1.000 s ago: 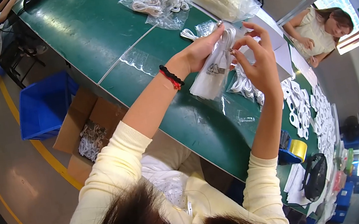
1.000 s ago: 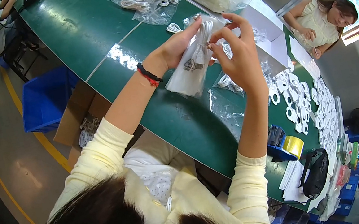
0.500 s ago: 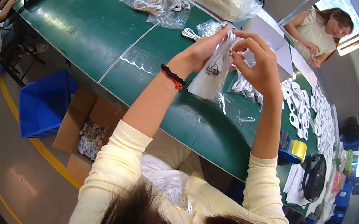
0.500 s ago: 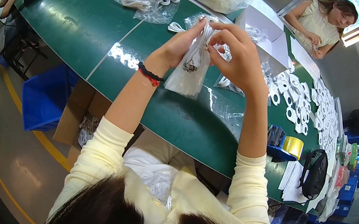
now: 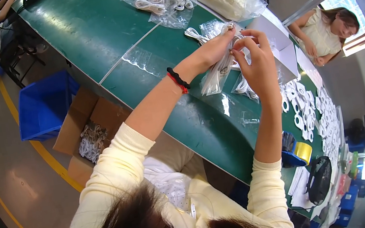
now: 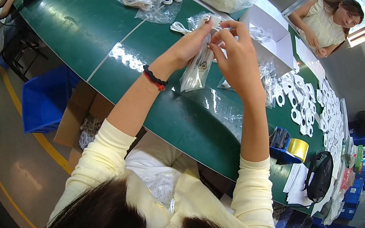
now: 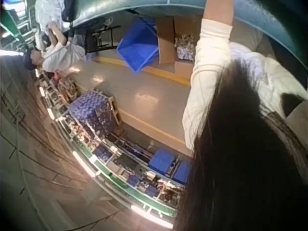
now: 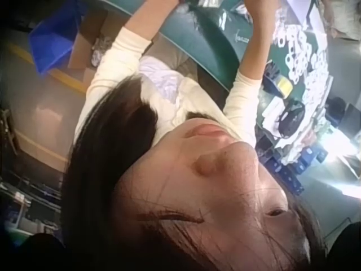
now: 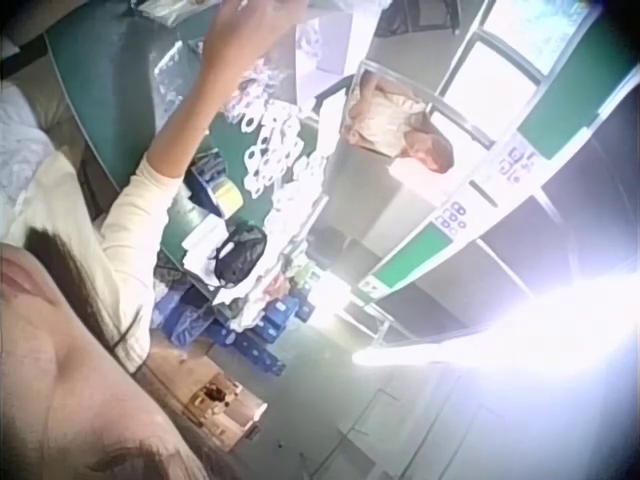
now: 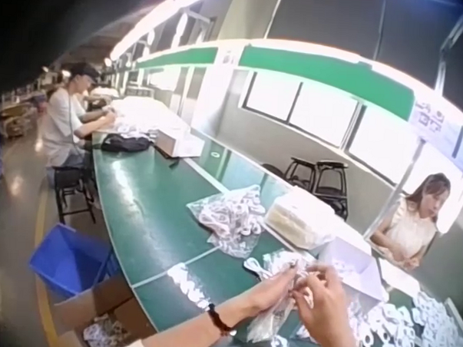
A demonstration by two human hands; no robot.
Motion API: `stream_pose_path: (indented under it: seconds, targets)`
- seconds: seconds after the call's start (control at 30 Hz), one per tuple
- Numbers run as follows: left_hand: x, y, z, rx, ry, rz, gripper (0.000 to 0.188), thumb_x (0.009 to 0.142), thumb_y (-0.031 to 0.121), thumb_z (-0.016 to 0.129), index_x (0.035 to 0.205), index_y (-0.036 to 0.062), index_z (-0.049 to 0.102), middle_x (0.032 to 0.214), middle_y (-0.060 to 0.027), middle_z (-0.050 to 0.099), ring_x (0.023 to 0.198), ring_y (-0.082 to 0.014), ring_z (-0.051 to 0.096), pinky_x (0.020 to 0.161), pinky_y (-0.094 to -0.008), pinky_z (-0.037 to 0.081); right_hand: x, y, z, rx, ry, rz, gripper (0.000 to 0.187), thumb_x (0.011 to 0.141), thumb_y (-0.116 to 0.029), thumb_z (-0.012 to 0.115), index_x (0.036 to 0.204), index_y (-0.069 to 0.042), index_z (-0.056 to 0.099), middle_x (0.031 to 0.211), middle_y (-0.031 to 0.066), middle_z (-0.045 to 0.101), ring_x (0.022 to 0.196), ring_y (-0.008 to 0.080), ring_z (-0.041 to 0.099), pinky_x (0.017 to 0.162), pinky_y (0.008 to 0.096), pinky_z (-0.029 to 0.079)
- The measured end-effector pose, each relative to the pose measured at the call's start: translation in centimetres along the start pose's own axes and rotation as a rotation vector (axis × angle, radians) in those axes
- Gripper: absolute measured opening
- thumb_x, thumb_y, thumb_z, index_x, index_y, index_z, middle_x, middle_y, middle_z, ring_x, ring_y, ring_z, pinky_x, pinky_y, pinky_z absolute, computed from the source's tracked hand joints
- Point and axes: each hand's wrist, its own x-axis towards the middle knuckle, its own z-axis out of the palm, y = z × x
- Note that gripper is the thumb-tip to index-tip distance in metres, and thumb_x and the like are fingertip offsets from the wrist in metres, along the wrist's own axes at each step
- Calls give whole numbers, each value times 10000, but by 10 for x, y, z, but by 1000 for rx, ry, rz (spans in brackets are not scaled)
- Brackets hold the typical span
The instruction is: Manually placing small white components into plastic bags at a workstation.
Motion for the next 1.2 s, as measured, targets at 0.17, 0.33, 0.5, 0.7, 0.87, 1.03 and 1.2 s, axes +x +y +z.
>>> stream_pose_path:
  seconds: [0.17, 0.33, 0.5, 0.7, 0.87, 1.03, 1.2]
  targets:
    - [-2, 3, -1, -67, 51, -36, 503, 946, 487, 337, 1165, 52, 462, 921, -25, 546, 771, -84, 556, 654, -253, 490, 0, -4, 9, 12, 52, -10, 83, 778, -34, 642, 835, 3, 596, 1034, 112, 556, 780, 212, 597, 692, 319, 483]
    - [-7, 10, -1, -127, 29, -80, 515, 955, 474, 294, 1172, 39, 465, 900, -65, 589, 738, -127, 599, 680, -299, 520, 3, -8, 2, 95, 57, 8, 87, 784, -10, 631, 862, 2, 594, 964, 99, 593, 745, 149, 592, 663, 271, 484]
    - [-10, 12, -4, -322, -216, -120, 558, 945, 521, 234, 1206, 86, 465, 970, -100, 624, 801, -223, 644, 670, -349, 558, 3, 7, -8, 593, 100, 171, 202, 780, 32, 594, 973, -26, 596, 823, 55, 632, 615, 78, 547, 592, 206, 435]
    - [-14, 8, -8, -478, -381, -192, 561, 930, 543, 270, 1166, 90, 502, 891, -88, 634, 751, -208, 642, 657, -348, 556, 2, 3, -24, 117, 96, 15, 147, 773, -93, 646, 902, -23, 640, 960, 114, 588, 811, 193, 574, 722, 303, 457]
    - [-19, 16, 3, -412, -326, -183, 570, 924, 558, 277, 1080, 80, 547, 843, -72, 627, 675, -185, 628, 610, -317, 540, -2, -2, -28, 19, 14, 156, 157, 776, -149, 667, 878, -31, 649, 1115, 148, 521, 1004, 263, 533, 845, 345, 423]
    - [-16, 13, -2, -199, -281, -179, 601, 912, 585, 272, 1002, 78, 582, 791, -60, 613, 662, -160, 614, 589, -283, 519, -6, 5, -21, 112, -164, 135, 156, 757, -159, 650, 859, -41, 658, 1192, 202, 466, 1048, 339, 501, 868, 385, 412]
    - [-16, 10, -1, -158, -317, -196, 584, 909, 586, 292, 981, 82, 578, 768, -53, 602, 658, -153, 603, 586, -275, 511, -6, 7, -19, 137, -191, 133, 158, 742, -128, 607, 848, -20, 651, 1212, 225, 464, 1091, 382, 484, 913, 404, 391]
